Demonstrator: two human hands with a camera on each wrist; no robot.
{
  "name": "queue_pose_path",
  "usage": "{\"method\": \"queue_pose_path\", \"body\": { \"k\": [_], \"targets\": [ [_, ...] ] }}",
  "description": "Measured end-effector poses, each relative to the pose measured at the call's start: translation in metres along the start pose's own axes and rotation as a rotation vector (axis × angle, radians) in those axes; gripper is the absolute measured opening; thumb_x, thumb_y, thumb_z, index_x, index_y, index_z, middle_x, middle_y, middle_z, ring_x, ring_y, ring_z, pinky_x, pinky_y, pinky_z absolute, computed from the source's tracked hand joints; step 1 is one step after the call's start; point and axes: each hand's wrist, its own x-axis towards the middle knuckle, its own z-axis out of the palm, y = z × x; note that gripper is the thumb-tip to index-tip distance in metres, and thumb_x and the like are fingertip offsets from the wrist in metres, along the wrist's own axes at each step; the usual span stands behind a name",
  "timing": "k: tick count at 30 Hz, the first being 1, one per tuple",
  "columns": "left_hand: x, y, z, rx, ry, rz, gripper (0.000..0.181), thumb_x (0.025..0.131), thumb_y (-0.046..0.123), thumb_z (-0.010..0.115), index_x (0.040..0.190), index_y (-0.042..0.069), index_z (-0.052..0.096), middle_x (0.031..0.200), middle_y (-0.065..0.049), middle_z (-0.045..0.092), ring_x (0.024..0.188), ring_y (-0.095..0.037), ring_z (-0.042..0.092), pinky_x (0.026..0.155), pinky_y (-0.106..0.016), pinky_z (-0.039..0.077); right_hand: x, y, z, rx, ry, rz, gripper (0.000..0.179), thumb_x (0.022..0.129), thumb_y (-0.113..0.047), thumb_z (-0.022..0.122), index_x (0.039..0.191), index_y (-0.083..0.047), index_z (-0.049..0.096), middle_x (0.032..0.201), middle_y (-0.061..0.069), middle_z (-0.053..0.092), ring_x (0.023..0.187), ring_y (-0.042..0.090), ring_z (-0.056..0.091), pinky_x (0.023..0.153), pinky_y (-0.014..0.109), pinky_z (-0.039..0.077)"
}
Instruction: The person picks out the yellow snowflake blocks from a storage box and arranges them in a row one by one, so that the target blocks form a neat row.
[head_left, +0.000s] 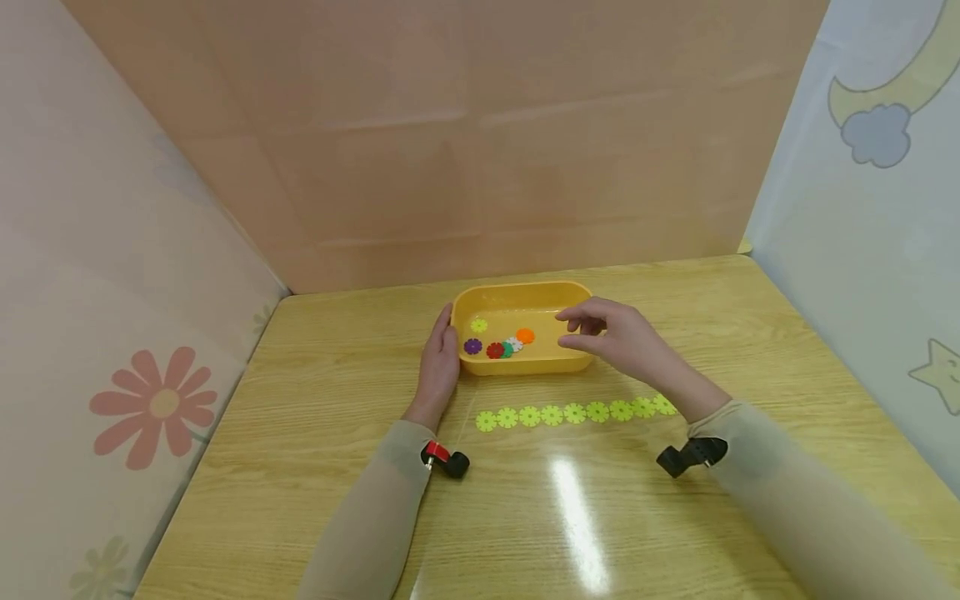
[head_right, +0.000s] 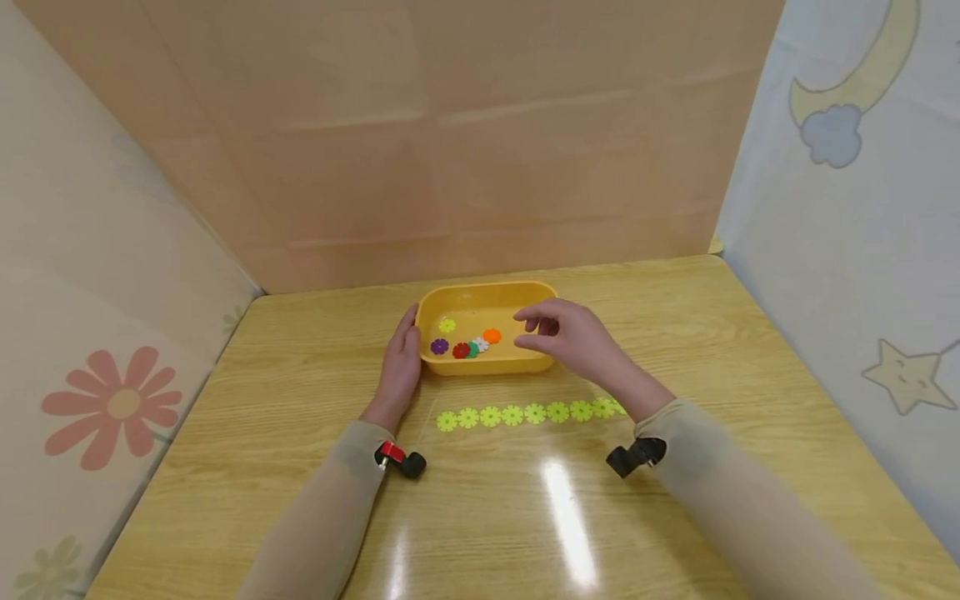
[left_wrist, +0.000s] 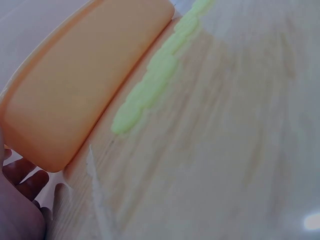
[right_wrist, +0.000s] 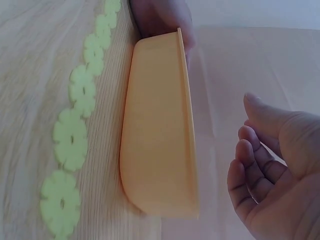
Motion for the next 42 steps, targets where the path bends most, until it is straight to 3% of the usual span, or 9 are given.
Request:
{"method": "queue_pose_path", "body": {
  "k": [7, 18, 30, 42],
  "targets": [
    [0.001, -0.001, -0.002, -0.003, 0.002, -0.004, 0.061, 0.119, 0.043, 0.031, 0.177, 0.023, 0.030, 0.179, 0.004, 0.033, 0.166, -0.021, 0.025, 0.136, -0.044, 0.021, 0.027, -0.007, 0.022, 0.036, 0.004, -0.002, 0.036, 0.100, -0.024, 0.085, 0.133, -0.011, 0.079, 0.108, 0.003, 0.072, 0.094, 0.025, 0.063, 0.083, 0.042, 0.055],
    [-0.001, -0.001, -0.002, 0.010, -0.001, -0.014, 0.061, 0.119, 0.044, 0.030, 0.177, 0.027, 0.030, 0.179, 0.003, 0.032, 0.166, -0.022, 0.026, 0.136, -0.045, 0.021, 0.066, -0.014, 0.050, 0.041, 0.020, -0.012, 0.036, 0.099, -0.022, 0.087, 0.130, -0.006, 0.080, 0.103, 0.004, 0.074, 0.087, 0.023, 0.062, 0.074, 0.036, 0.051],
    [0.000, -0.002, -0.002, 0.013, 0.000, -0.004, 0.061, 0.119, 0.043, 0.030, 0.177, 0.023, 0.031, 0.179, 0.001, 0.034, 0.165, -0.024, 0.028, 0.135, -0.048, 0.024, 0.103, -0.011, 0.083, 0.023, -0.052, 0.038, 0.040, 0.100, -0.022, 0.085, 0.136, -0.004, 0.077, 0.105, 0.005, 0.074, 0.094, 0.024, 0.064, 0.081, 0.038, 0.054],
    [0.001, -0.003, -0.004, 0.016, 0.004, 0.018, 0.061, 0.120, 0.043, 0.030, 0.177, 0.021, 0.031, 0.178, 0.001, 0.035, 0.164, -0.024, 0.030, 0.134, -0.047, 0.025, 0.123, -0.006, 0.097, -0.052, -0.106, 0.095, 0.041, 0.102, -0.024, 0.082, 0.139, -0.007, 0.076, 0.112, 0.006, 0.075, 0.100, 0.026, 0.067, 0.093, 0.043, 0.058]
  ]
}}
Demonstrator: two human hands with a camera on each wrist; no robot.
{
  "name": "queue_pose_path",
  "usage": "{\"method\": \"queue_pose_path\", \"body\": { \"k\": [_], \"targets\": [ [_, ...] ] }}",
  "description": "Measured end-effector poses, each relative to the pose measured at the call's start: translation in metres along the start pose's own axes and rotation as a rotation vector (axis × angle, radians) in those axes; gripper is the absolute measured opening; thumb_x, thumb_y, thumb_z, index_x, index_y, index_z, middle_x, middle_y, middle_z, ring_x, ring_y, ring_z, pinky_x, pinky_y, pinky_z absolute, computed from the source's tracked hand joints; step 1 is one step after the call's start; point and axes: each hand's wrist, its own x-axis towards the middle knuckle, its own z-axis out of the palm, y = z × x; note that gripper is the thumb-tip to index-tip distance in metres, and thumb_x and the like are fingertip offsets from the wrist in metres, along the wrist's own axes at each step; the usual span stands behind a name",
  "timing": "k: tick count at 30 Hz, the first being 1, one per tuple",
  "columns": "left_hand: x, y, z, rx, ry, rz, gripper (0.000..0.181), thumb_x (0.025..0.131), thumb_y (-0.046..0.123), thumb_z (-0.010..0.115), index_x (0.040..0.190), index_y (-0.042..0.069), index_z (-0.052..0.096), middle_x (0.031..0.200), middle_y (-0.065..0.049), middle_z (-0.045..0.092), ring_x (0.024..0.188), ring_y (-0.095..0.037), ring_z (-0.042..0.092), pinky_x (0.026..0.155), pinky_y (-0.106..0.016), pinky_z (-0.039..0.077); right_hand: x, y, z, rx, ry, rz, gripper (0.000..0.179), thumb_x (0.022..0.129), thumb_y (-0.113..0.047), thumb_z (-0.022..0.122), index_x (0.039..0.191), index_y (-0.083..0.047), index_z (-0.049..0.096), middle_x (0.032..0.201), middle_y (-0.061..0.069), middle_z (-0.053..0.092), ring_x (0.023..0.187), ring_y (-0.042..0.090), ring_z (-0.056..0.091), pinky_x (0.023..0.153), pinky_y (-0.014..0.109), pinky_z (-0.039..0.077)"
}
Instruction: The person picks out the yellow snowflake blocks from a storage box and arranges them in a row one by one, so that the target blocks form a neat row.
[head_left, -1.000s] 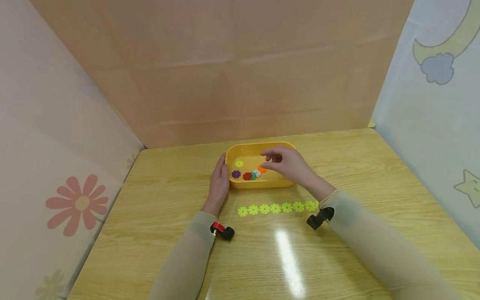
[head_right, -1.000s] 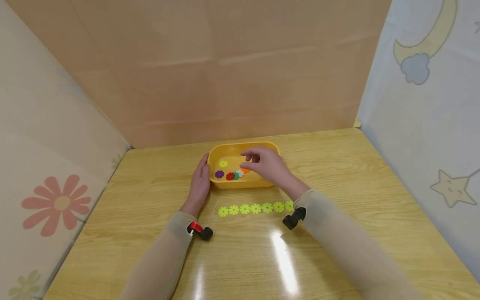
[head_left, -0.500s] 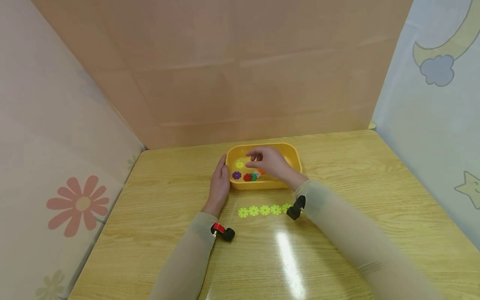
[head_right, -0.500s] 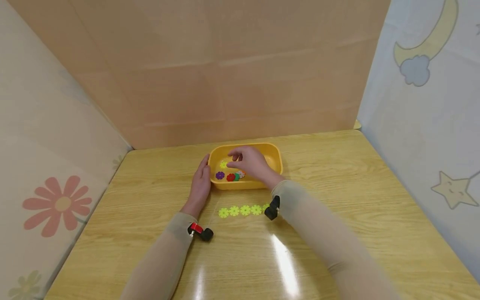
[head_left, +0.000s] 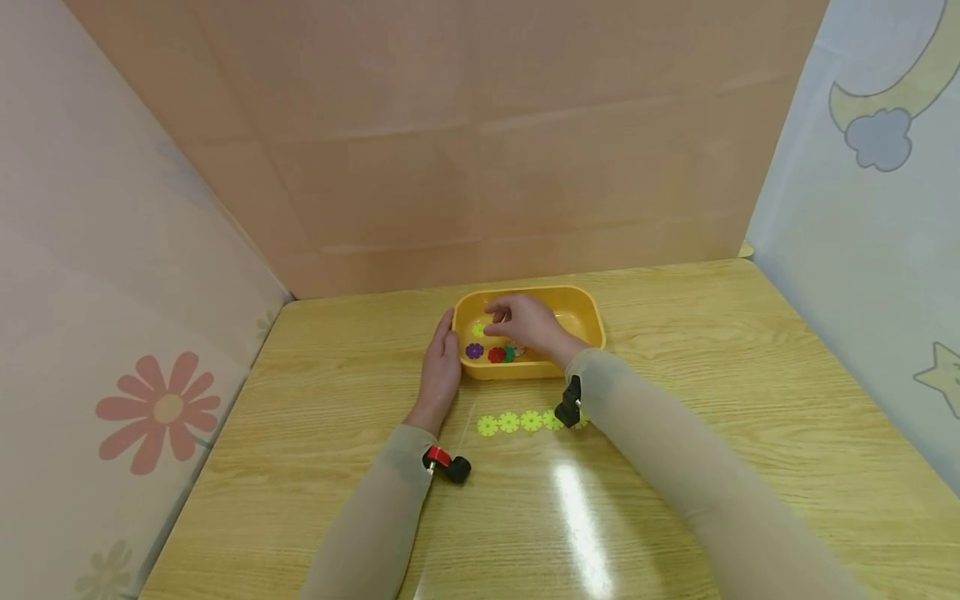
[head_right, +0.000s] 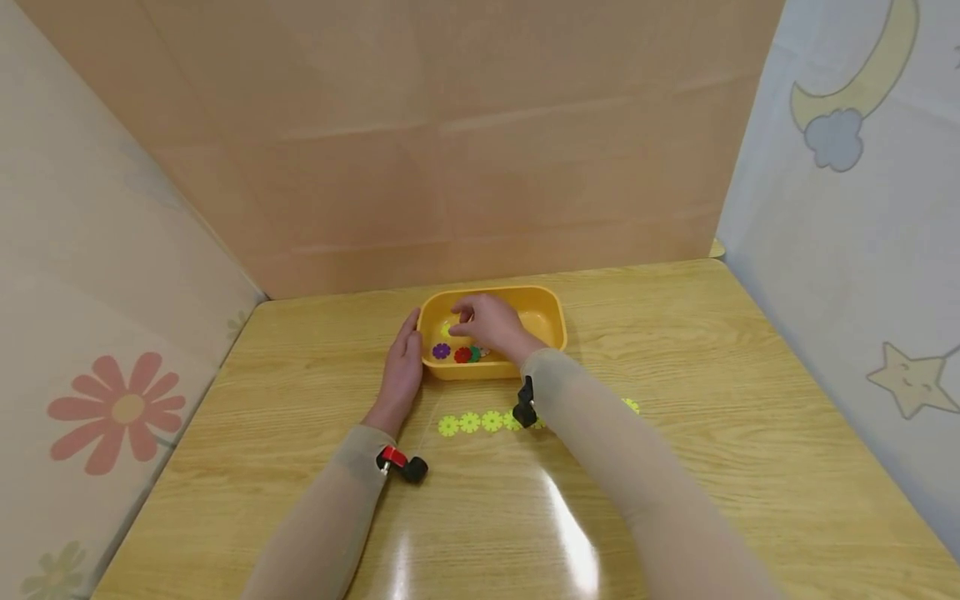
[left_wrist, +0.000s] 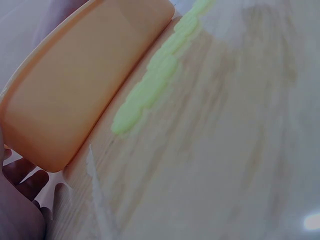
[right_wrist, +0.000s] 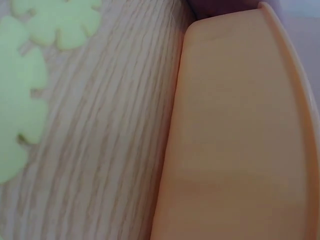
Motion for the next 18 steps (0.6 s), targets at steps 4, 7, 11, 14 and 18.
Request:
{"method": "queue_pose_path", "body": {
  "k": [4, 7, 11, 14, 18],
  "targets": [
    [0.000, 0.001, 0.000, 0.012, 0.006, -0.004, 0.060, 0.119, 0.041, 0.030, 0.176, 0.022, 0.031, 0.178, 0.000, 0.035, 0.164, -0.025, 0.031, 0.134, -0.047, 0.026, 0.005, 0.001, 0.003, -0.007, -0.025, 0.022, 0.044, 0.103, -0.026, 0.082, 0.142, -0.009, 0.075, 0.115, 0.005, 0.075, 0.102, 0.025, 0.067, 0.096, 0.041, 0.059],
    [-0.001, 0.001, 0.000, 0.015, 0.009, -0.008, 0.059, 0.119, 0.039, 0.031, 0.176, 0.022, 0.032, 0.178, 0.000, 0.036, 0.164, -0.025, 0.031, 0.134, -0.048, 0.026, 0.010, 0.002, 0.005, -0.014, -0.035, 0.034, 0.044, 0.102, -0.027, 0.083, 0.142, -0.011, 0.075, 0.115, 0.005, 0.075, 0.102, 0.025, 0.067, 0.095, 0.040, 0.059],
    [0.000, 0.001, 0.000, 0.008, 0.009, -0.012, 0.059, 0.119, 0.038, 0.032, 0.176, 0.022, 0.032, 0.178, 0.000, 0.035, 0.164, -0.025, 0.031, 0.134, -0.048, 0.026, 0.015, 0.002, 0.008, -0.035, -0.046, 0.039, 0.044, 0.102, -0.027, 0.083, 0.142, -0.012, 0.075, 0.114, 0.005, 0.075, 0.101, 0.024, 0.068, 0.094, 0.039, 0.059],
    [0.000, 0.001, 0.001, 0.004, 0.011, -0.013, 0.059, 0.119, 0.036, 0.032, 0.176, 0.020, 0.031, 0.178, -0.001, 0.035, 0.164, -0.026, 0.031, 0.134, -0.048, 0.026, 0.017, 0.001, 0.009, -0.054, -0.054, 0.038, 0.044, 0.102, -0.027, 0.083, 0.142, -0.012, 0.075, 0.115, 0.005, 0.076, 0.101, 0.023, 0.068, 0.094, 0.039, 0.058],
    [0.000, 0.001, 0.001, 0.009, 0.018, -0.017, 0.059, 0.119, 0.035, 0.033, 0.176, 0.020, 0.032, 0.178, -0.001, 0.036, 0.164, -0.026, 0.031, 0.134, -0.048, 0.026, 0.017, 0.000, 0.010, -0.062, -0.057, 0.035, 0.044, 0.102, -0.026, 0.083, 0.142, -0.011, 0.075, 0.115, 0.006, 0.076, 0.100, 0.024, 0.068, 0.094, 0.040, 0.059]
  ]
}}
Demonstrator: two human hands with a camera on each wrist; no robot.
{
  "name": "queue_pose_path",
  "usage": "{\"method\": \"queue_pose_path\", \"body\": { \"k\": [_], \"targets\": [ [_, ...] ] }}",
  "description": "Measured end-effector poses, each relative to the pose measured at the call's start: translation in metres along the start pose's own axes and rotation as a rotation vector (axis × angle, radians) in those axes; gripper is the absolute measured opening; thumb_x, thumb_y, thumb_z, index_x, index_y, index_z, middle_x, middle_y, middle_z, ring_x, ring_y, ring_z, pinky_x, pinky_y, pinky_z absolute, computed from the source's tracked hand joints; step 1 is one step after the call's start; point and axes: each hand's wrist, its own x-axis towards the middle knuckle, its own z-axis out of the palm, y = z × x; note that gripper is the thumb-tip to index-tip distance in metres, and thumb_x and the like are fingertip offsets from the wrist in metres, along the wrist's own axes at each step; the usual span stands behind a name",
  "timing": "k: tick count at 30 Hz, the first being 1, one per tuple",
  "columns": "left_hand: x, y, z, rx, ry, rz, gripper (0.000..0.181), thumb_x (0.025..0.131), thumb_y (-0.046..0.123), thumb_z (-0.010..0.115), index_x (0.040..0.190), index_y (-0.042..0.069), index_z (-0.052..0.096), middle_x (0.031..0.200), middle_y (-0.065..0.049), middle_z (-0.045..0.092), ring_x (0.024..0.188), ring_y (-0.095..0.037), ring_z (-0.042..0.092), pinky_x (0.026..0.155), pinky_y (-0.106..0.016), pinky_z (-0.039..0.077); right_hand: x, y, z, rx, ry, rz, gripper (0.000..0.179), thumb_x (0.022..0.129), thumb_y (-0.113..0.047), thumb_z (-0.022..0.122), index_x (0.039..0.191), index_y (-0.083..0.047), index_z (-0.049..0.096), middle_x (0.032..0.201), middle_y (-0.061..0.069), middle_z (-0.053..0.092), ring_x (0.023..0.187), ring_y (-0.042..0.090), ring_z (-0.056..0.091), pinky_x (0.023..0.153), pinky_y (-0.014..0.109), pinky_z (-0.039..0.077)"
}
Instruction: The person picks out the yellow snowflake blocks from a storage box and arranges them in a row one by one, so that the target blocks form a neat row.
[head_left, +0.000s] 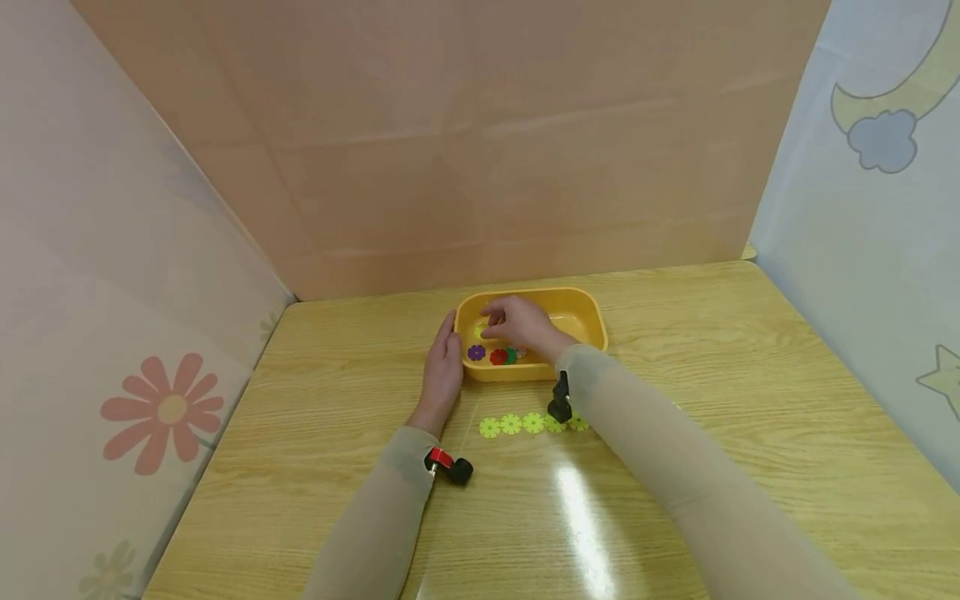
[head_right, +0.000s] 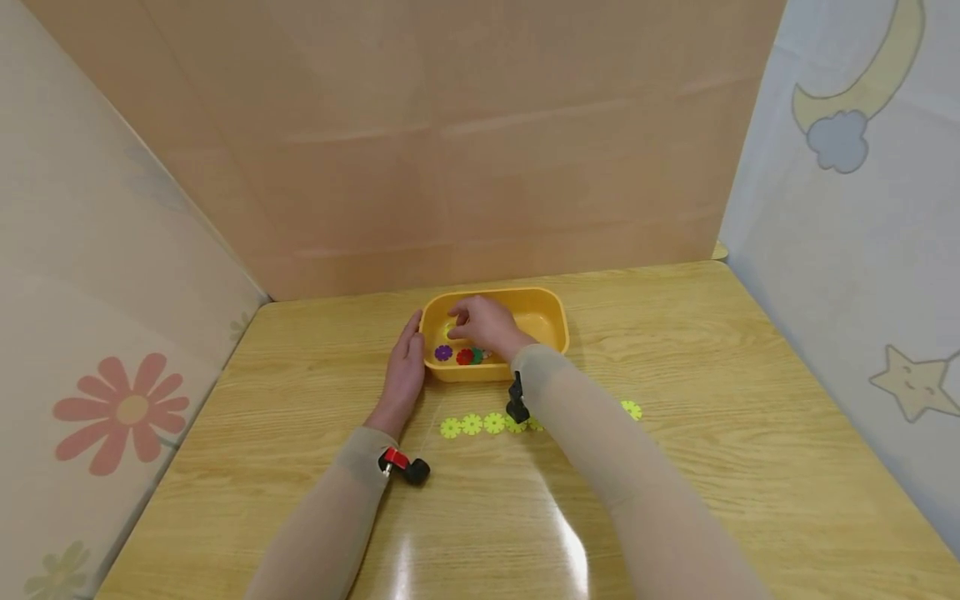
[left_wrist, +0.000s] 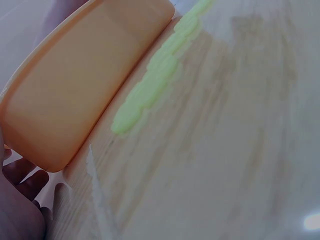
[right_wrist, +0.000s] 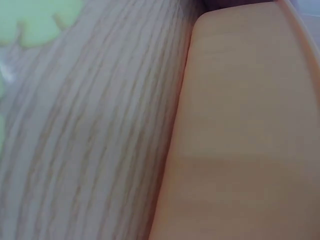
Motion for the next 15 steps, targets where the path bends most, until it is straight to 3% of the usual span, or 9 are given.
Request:
{"method": "queue_pose_path", "body": {
  "k": [15],
  "targets": [
    [0.0000, 0.0007, -0.0005, 0.002, -0.007, -0.001, 0.059, 0.120, 0.038, 0.032, 0.176, 0.021, 0.032, 0.178, 0.000, 0.036, 0.164, -0.025, 0.031, 0.134, -0.048, 0.027, 0.0025, 0.0048, 0.0047, -0.006, -0.012, -0.012, 0.044, 0.101, -0.024, 0.084, 0.141, -0.008, 0.075, 0.118, 0.009, 0.078, 0.102, 0.026, 0.070, 0.100, 0.041, 0.060]
  ]
}}
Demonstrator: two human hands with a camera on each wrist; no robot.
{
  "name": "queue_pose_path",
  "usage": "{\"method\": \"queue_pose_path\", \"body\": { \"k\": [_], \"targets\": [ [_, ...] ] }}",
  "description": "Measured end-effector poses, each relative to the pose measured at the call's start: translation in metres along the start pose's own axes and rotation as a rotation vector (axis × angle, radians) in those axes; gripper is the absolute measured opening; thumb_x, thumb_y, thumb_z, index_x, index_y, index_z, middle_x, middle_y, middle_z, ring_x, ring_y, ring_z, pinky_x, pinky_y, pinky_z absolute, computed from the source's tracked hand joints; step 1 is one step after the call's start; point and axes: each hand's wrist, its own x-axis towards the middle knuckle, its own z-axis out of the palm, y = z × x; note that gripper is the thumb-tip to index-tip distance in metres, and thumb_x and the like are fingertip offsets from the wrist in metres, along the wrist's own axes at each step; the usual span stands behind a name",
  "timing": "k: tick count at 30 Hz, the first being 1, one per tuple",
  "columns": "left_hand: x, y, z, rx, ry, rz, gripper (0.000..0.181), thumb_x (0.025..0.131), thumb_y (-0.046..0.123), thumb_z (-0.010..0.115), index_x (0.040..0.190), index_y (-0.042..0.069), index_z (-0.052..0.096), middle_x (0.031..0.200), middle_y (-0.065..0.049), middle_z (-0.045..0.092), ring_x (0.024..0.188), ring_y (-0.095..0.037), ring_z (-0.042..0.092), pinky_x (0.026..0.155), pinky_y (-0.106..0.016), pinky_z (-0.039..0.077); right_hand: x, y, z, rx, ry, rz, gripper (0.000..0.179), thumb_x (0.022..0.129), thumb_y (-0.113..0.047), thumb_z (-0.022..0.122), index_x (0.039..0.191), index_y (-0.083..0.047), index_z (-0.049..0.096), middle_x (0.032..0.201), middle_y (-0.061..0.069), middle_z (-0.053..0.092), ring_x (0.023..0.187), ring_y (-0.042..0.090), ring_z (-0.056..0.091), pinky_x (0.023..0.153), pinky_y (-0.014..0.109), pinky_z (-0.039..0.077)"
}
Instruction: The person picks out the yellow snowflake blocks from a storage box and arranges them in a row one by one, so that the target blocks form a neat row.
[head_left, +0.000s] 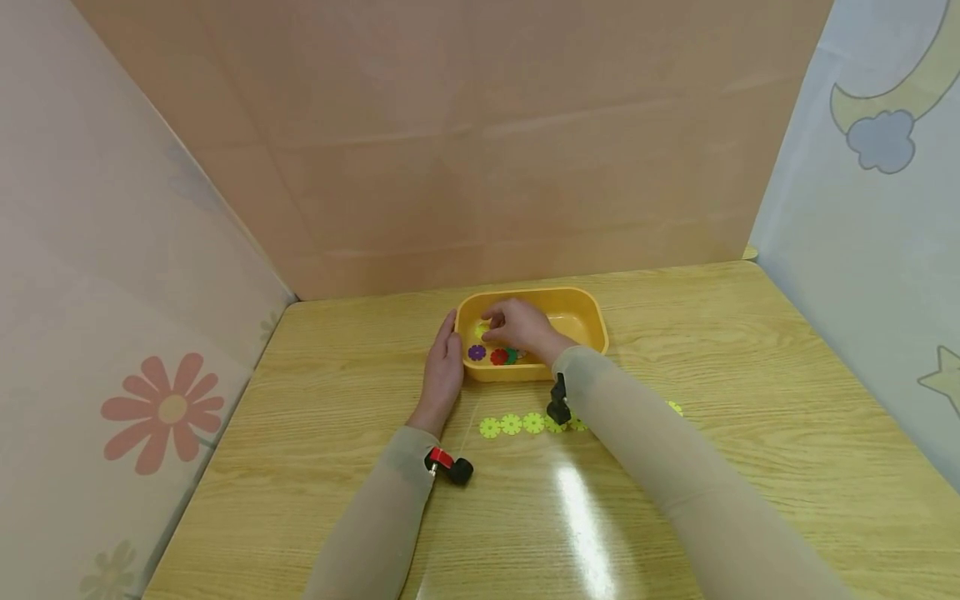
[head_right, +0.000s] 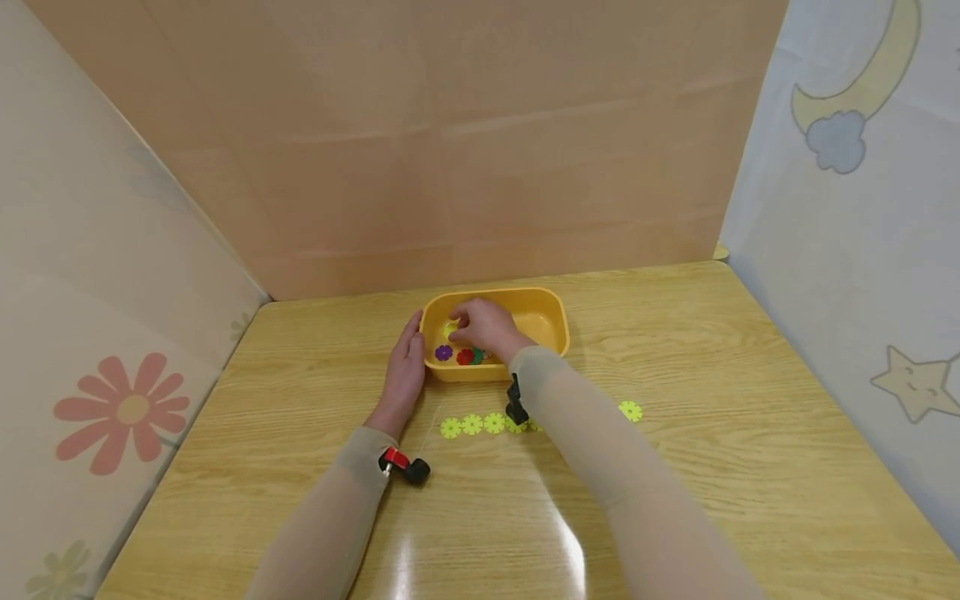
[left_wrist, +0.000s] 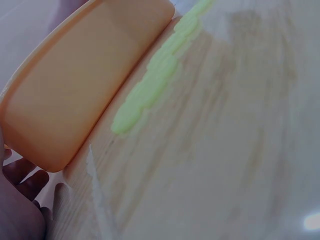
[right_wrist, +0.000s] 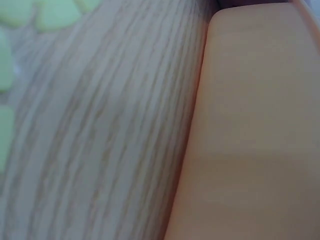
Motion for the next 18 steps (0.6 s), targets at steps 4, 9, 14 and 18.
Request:
{"method": "queue_pose_path", "body": {
  "k": [4, 9, 14, 18],
  "targets": [
    [0.0002, 0.0000, -0.0003, 0.003, -0.003, 0.005, 0.059, 0.120, 0.037, 0.032, 0.176, 0.021, 0.032, 0.178, -0.001, 0.036, 0.164, -0.026, 0.031, 0.134, -0.048, 0.027, 0.0005, -0.0004, 0.0011, -0.016, -0.003, 0.011, 0.044, 0.101, -0.025, 0.084, 0.141, -0.009, 0.075, 0.119, 0.009, 0.077, 0.103, 0.026, 0.070, 0.100, 0.040, 0.059],
    [0.0010, 0.0001, -0.0005, 0.003, -0.007, 0.009, 0.059, 0.120, 0.036, 0.032, 0.176, 0.021, 0.031, 0.178, -0.001, 0.035, 0.164, -0.026, 0.030, 0.134, -0.048, 0.026, 0.0015, -0.0001, 0.0028, -0.048, -0.007, 0.003, 0.045, 0.101, -0.026, 0.085, 0.141, -0.008, 0.075, 0.115, 0.008, 0.076, 0.098, 0.025, 0.067, 0.097, 0.038, 0.060],
    [0.0009, -0.0002, -0.0011, -0.004, -0.009, 0.018, 0.060, 0.119, 0.035, 0.032, 0.176, 0.019, 0.031, 0.178, -0.002, 0.035, 0.164, -0.026, 0.031, 0.134, -0.048, 0.026, 0.0016, 0.0004, 0.0051, -0.086, -0.012, -0.035, 0.046, 0.100, -0.027, 0.085, 0.140, -0.007, 0.076, 0.113, 0.008, 0.076, 0.098, 0.025, 0.066, 0.097, 0.039, 0.059],
    [0.0003, -0.0008, -0.0014, 0.005, -0.005, 0.021, 0.059, 0.119, 0.035, 0.032, 0.176, 0.020, 0.031, 0.178, -0.001, 0.036, 0.164, -0.025, 0.031, 0.134, -0.047, 0.027, 0.0017, 0.0009, 0.0067, -0.104, -0.014, -0.052, 0.045, 0.100, -0.027, 0.085, 0.139, -0.006, 0.076, 0.116, 0.009, 0.077, 0.101, 0.025, 0.067, 0.100, 0.041, 0.058]
  ]
}}
